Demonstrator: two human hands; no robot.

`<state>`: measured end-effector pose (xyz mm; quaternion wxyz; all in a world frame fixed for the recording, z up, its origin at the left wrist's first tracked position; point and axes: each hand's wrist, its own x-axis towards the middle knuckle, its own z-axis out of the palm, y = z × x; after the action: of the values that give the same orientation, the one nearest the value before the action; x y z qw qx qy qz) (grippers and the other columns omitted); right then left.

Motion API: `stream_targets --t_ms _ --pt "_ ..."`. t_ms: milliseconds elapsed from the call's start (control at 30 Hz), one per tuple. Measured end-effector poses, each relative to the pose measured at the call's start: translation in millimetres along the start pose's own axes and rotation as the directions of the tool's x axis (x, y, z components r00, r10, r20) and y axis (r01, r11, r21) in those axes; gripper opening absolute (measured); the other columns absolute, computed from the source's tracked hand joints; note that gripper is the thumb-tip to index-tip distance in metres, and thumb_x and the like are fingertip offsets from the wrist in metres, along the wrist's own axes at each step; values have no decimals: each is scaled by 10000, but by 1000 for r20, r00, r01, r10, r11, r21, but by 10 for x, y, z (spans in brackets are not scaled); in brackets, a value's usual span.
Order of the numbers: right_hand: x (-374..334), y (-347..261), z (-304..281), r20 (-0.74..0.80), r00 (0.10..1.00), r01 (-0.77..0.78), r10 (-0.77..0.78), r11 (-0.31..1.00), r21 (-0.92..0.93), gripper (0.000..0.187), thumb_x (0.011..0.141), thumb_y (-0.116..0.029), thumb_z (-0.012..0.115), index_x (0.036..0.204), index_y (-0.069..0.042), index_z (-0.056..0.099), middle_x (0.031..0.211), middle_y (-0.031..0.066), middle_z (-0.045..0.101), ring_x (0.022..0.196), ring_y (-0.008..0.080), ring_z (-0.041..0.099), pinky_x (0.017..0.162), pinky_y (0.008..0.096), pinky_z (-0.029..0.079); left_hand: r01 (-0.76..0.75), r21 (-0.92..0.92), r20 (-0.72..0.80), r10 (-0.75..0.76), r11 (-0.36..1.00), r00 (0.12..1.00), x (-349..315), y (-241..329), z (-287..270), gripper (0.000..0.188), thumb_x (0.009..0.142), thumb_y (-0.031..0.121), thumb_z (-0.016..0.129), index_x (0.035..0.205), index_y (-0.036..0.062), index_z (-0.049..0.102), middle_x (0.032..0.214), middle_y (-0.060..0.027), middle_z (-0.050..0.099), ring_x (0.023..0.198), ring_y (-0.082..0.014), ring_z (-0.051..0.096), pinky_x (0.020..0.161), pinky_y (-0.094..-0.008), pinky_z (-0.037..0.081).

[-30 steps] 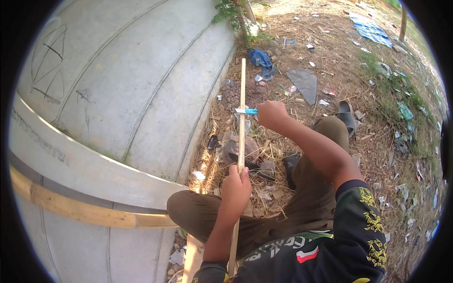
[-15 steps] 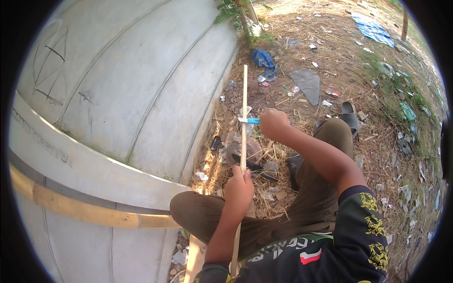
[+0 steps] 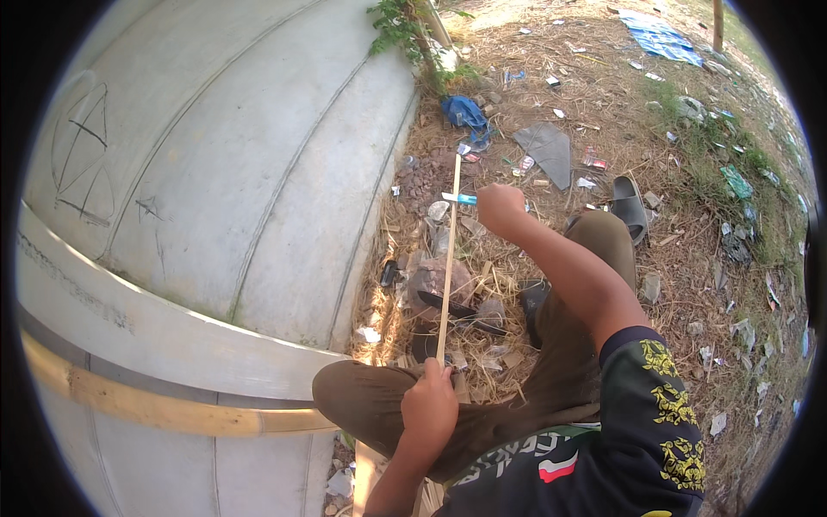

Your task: The person sits on the ground and uses a utility knife to shave and sharpen a thin wooden stick. They rotate the stick and scrape along its length to create a pointed tip, then switch to a larger knife to further refine the point.

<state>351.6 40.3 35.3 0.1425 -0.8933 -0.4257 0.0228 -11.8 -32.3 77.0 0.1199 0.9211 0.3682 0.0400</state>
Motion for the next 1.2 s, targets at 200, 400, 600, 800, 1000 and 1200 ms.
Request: stream_targets --t_ms 200,400,600,800,1000,1200 --pt "-342 -246 185 146 959 258 -242 961 -101 126 818 -150 670 840 -88 777 854 105 759 787 298 757 645 402 597 86 45 -11 -85 995 996 -816 -260 -67 188 1002 191 578 945 41 480 711 -189 647 617 -409 661 522 -479 525" --pt "-1059 -860 12 274 849 464 -451 886 21 145 838 -191 668 871 -103 779 844 93 754 791 286 755 640 406 598 201 47 -73 -197 979 978 -903 -306 -149 194 1010 198 569 951 35 482 719 -192 652 628 -406 664 520 -480 519" --pt "-565 -668 278 168 919 371 -357 927 -57 135 837 -163 672 889 -105 783 859 103 760 775 292 756 636 397 597 175 45 -42 -174 983 984 -839 -235 -191 211 1019 218 557 947 34 481 712 -195 654 628 -403 666 524 -487 519" --pt "-41 14 83 8 1000 21 -21 999 36 134 830 -130 660 863 -76 778 838 123 755 770 317 753 629 409 596 125 56 120 -131 991 984 -1226 16 -207 213 1013 226 561 958 36 483 713 -193 653 639 -405 667 530 -489 520" --pt "-1022 -721 71 215 876 437 -431 899 24 124 831 -150 665 842 -88 772 832 99 752 774 306 753 616 407 591 173 -2 -7 -173 985 985 -1026 -96 -215 198 999 197 589 949 32 493 653 -220 619 622 -442 643 516 -499 476" --pt "-541 -490 182 185 953 247 -239 969 -25 106 847 -164 691 864 -100 774 859 70 751 796 261 756 581 392 586 204 45 121 -208 978 970 -1095 17 -293 194 1011 225 563 976 53 479 732 -183 643 642 -420 649 551 -504 513"
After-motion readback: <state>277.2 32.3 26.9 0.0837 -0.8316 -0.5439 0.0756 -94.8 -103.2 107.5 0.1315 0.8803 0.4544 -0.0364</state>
